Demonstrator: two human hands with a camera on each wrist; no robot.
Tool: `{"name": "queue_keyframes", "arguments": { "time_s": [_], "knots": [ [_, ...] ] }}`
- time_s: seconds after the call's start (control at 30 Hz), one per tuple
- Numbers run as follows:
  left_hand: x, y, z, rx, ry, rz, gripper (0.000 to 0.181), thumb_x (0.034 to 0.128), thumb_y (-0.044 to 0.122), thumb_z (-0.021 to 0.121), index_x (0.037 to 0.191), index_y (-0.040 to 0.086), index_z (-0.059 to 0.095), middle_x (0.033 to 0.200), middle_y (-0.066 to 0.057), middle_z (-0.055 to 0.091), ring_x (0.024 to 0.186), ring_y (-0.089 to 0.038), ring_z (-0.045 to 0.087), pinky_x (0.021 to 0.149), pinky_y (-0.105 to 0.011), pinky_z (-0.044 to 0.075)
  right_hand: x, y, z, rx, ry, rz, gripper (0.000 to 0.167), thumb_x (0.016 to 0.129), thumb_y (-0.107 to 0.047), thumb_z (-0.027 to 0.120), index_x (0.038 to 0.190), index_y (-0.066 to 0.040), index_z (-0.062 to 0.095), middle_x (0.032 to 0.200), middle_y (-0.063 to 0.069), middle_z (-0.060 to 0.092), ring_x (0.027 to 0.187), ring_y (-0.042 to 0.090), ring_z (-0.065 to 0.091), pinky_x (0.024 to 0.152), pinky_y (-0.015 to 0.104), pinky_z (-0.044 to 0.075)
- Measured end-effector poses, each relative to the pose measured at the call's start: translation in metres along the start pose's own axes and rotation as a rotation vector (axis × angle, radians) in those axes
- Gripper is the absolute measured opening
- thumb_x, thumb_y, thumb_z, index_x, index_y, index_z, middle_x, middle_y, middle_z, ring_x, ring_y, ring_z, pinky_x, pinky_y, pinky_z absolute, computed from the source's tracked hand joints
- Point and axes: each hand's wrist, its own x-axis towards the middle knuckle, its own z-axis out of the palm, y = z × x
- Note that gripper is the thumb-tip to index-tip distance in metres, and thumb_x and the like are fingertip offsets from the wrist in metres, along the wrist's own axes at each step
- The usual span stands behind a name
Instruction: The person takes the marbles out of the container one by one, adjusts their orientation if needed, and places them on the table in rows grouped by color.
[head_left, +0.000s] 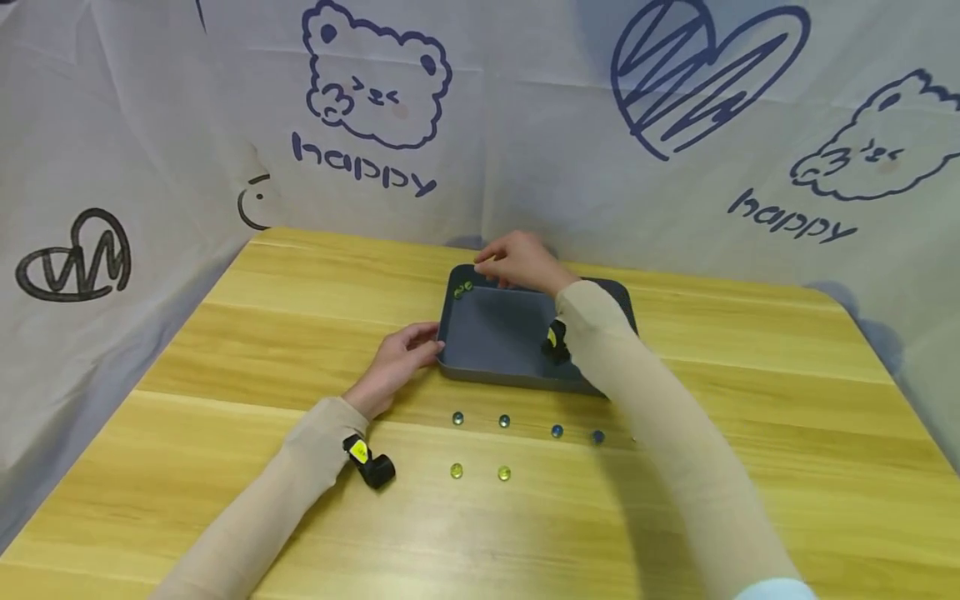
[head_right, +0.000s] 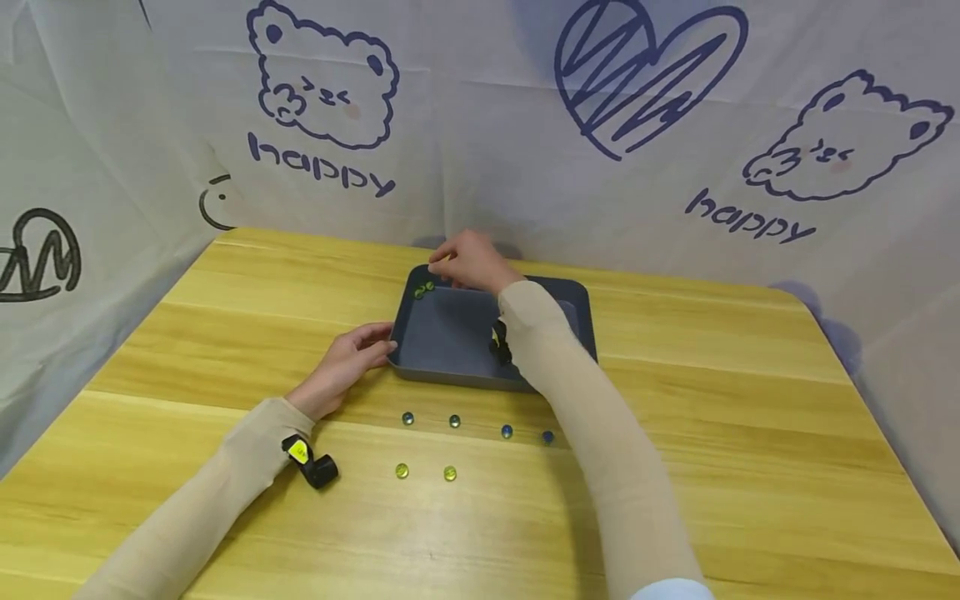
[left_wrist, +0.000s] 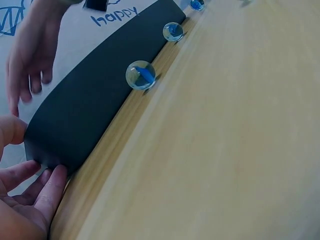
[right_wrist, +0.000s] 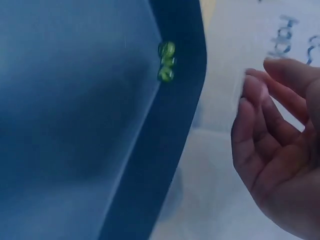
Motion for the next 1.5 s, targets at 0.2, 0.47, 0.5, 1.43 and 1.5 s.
{"name": "queue_keyframes", "arguments": {
  "time_s": [0.2,0.47,0.5,1.43,1.5],
  "knots": [
    [0.0,0.003,0.002,0.013,0.004,0.008,0.048,0.0959,0.009,0.055,0.14,-0.006,0.044,0.134,-0.023,0.049,0.118,-0.03,0.05,0.098,-0.035,0.048,0.024,0.007,0.016,-0.208,-0.055,0.044,0.026,0.095,-0.015,0.062,0.118,-0.006,0.07,0.109,0.011,0.069,0.077,0.022,0.067,0.074,0.033,0.056],
    [0.0,0.008,-0.001,0.024,0.003,0.022,0.047,0.096,0.009,0.055,0.14,-0.006,0.044,0.134,-0.023,0.05,0.117,-0.03,0.05,0.097,-0.035,0.048,0.039,0.013,0.037,-0.077,0.017,0.129,0.022,0.092,-0.013,0.066,0.109,-0.003,0.073,0.099,0.011,0.072,0.072,0.02,0.067,0.065,0.028,0.056],
    [0.0,0.008,-0.001,0.026,0.002,0.023,0.047,0.096,0.009,0.055,0.14,-0.006,0.044,0.134,-0.023,0.05,0.117,-0.03,0.05,0.097,-0.035,0.048,0.041,0.014,0.041,-0.063,0.029,0.139,0.02,0.091,-0.014,0.067,0.106,-0.003,0.074,0.095,0.01,0.072,0.07,0.019,0.066,0.063,0.027,0.056],
    [0.004,-0.002,0.001,0.045,0.033,0.01,0.047,0.095,0.009,0.056,0.139,-0.005,0.046,0.131,-0.022,0.053,0.115,-0.029,0.052,0.098,-0.035,0.048,0.043,0.022,0.045,0.29,0.004,0.265,0.026,0.089,-0.021,0.068,0.085,0.005,0.073,0.075,0.011,0.067,0.063,0.017,0.061,0.067,0.031,0.058],
    [0.005,0.0,0.0,0.055,0.04,0.016,0.047,0.0944,0.009,0.057,0.138,-0.005,0.047,0.13,-0.022,0.053,0.114,-0.029,0.052,0.097,-0.035,0.048,0.039,0.021,0.036,0.351,-0.01,0.234,0.028,0.089,-0.021,0.069,0.093,0.007,0.071,0.078,0.012,0.066,0.065,0.018,0.06,0.072,0.035,0.058]
  ]
}}
